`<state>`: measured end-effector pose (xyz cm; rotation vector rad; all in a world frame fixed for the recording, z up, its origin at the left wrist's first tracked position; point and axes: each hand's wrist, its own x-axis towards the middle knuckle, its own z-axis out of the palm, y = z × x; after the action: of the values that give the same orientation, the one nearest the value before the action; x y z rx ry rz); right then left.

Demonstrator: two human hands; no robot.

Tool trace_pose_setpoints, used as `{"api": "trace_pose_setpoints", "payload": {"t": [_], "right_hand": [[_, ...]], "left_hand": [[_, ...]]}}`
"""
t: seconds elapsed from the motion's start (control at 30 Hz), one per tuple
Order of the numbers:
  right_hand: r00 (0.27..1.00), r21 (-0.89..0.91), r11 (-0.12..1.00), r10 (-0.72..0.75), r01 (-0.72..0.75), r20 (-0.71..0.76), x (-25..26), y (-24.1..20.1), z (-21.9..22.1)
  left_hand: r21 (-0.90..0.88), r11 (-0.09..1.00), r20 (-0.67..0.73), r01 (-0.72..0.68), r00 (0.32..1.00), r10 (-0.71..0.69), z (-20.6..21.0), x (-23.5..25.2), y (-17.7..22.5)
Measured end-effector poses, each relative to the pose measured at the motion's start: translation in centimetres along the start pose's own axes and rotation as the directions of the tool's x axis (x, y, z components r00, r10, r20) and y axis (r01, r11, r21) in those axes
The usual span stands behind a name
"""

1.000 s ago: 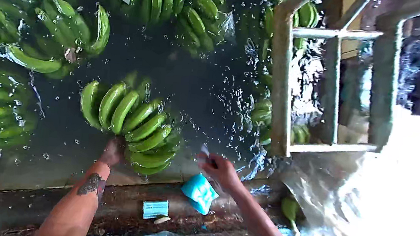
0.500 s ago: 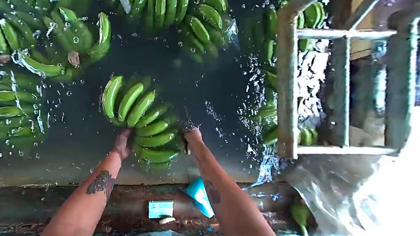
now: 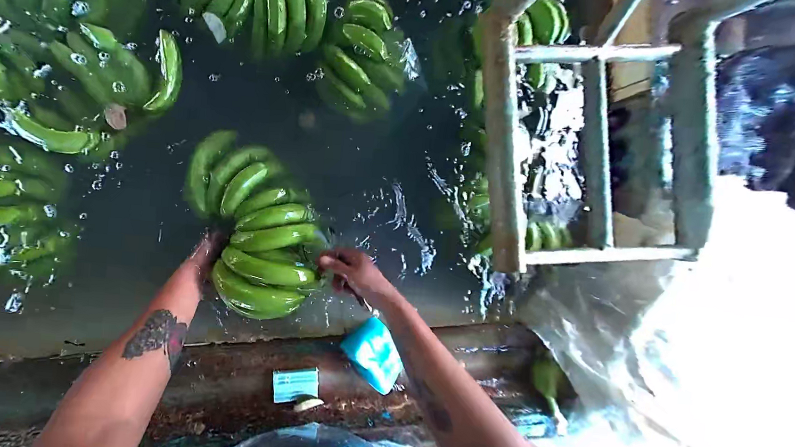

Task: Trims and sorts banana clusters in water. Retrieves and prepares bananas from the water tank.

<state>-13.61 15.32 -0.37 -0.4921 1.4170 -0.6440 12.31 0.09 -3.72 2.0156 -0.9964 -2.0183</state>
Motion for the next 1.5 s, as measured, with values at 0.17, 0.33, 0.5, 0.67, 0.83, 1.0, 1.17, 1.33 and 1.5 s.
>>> {"api": "trace_pose_setpoints", "payload": {"t": [0.17, 0.33, 0.5, 0.67, 0.83, 1.0, 1.17, 1.33, 1.5], "right_hand": [[0.967, 0.301, 0.952, 0.131, -0.061, -0.217, -0.3, 2.7, 1.6], [0.814, 0.234, 0.972, 0.115, 0.027, -0.57, 0.2, 3.0, 1.6], [0.846, -0.075, 0.985, -0.17, 0.153, -0.506, -0.5, 1.5, 2.0], [0.84, 0.146, 0.958, -0.138, 0.248, -0.525, 2.0, 2.0, 2.6], [0.888, 0.021, 0.999, 0.044, -0.039, -0.457, 2.0, 2.0, 3.4], [0.995, -0.111, 0.992, 0.059, -0.067, -0.074, -1.9, 1.6, 4.0], [0.976, -0.488, 0.849, 0.135, -0.203, -0.171, -2.5, -0.2, 3.1], [0.968, -0.493, 0.846, 0.102, -0.205, -0.228, -1.2, -2.6, 2.9], [0.959, -0.406, 0.898, 0.052, -0.167, -0.279, 0.6, -2.9, 2.8]], "left_hand": [[-0.129, 0.992, -0.172, 0.008, 0.985, -0.03, 1.9, 0.4, -2.1], [-0.183, 0.968, -0.213, -0.175, 0.968, 0.134, 4.1, -1.0, -2.3], [-0.192, 0.916, 0.0, -0.351, 0.934, 0.358, 5.1, -4.0, 0.2], [0.013, 0.7, 0.177, -0.714, 0.691, 0.701, 6.6, -7.2, 1.1], [0.539, 0.505, -0.257, -0.674, 0.44, 0.861, 4.8, -8.7, -4.6], [-0.264, 0.937, -0.385, -0.229, 0.916, 0.115, 3.8, -9.1, -7.6], [-0.552, 0.833, -0.044, 0.045, 0.996, -0.083, 1.0, -5.2, -5.7], [-0.494, 0.848, 0.063, 0.193, 0.98, -0.187, -0.9, -3.9, -6.2], [-0.498, 0.853, -0.028, 0.157, 0.98, -0.197, -0.8, -3.9, -4.5]]}}
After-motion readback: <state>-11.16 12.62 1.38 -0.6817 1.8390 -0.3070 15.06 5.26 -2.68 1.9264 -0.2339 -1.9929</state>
